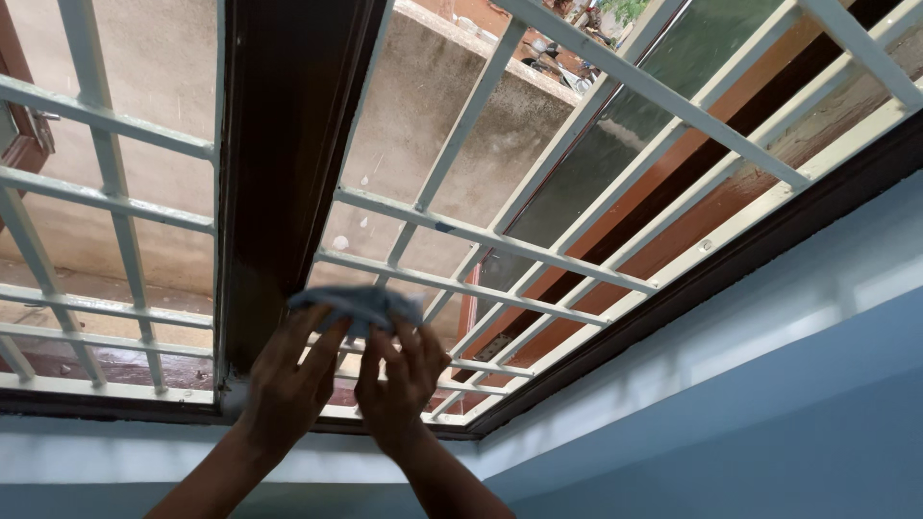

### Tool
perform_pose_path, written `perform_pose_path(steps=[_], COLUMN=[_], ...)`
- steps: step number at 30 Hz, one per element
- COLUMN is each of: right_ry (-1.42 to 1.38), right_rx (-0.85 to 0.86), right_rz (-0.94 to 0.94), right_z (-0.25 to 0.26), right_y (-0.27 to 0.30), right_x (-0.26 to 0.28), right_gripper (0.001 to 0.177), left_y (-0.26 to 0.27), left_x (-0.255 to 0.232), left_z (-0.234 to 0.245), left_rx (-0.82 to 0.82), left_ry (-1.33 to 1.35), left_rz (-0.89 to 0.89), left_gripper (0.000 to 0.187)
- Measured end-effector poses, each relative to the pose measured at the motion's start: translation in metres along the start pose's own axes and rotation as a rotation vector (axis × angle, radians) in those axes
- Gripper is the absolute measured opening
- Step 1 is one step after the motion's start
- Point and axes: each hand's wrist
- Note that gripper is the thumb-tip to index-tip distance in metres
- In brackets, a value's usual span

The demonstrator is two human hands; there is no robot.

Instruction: The person cleans white metal window grills and the dark wooden window frame using a blue cloth, wiping both the horizontal and vertical bars as well as the inner edges of the frame.

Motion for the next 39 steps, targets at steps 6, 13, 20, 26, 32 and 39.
perform_pose_path(steps=[6,13,20,26,32,39], right_ry=[-0.198,-0.033,-0.096,0.06,0.123,0.043], right_rx=[0.041,0.253,0.238,-0.035,-0.035,0.185], right_rz=[-0.144,-0.1,-0.063,-0.114,-0.133,-0.202], right_z=[-0.01,-0.016,0.033,0.025,-0.012,-0.007], right_y=[-0.022,0.027,0.054,-0.005,0.001,0.065], right_x=[-0.018,-0.01,-0.014,-0.052,-0.082,-0.076], right_gripper=[0.024,0.026,0.029,0.033,0.026,0.023], left_y=[-0.044,0.018,0.043,-0.031,-0.053,-0.049], left_x=[-0.006,0.01,-0.031,-0.067,-0.124,-0.179], left_z=[-0.03,-0.025,-0.024,-0.036,-0.004,-0.02], left_rx=[0.04,0.168,0.256,0.121,0.014,-0.049], left_ry=[-0.016,0.006,0.04,0.366,0.462,0.462], left_rz=[0.03,0.066,0.123,0.038,-0.02,-0.145], left_gripper=[0.023,0.027,0.017,0.04,0.036,0.033])
Point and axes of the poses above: each hand's wrist, its own y-axis away from the middle knuckle, its own z-axis out of the back of the hand, x = y × z, and after that the axes turned 7 degrees about y, right-handed
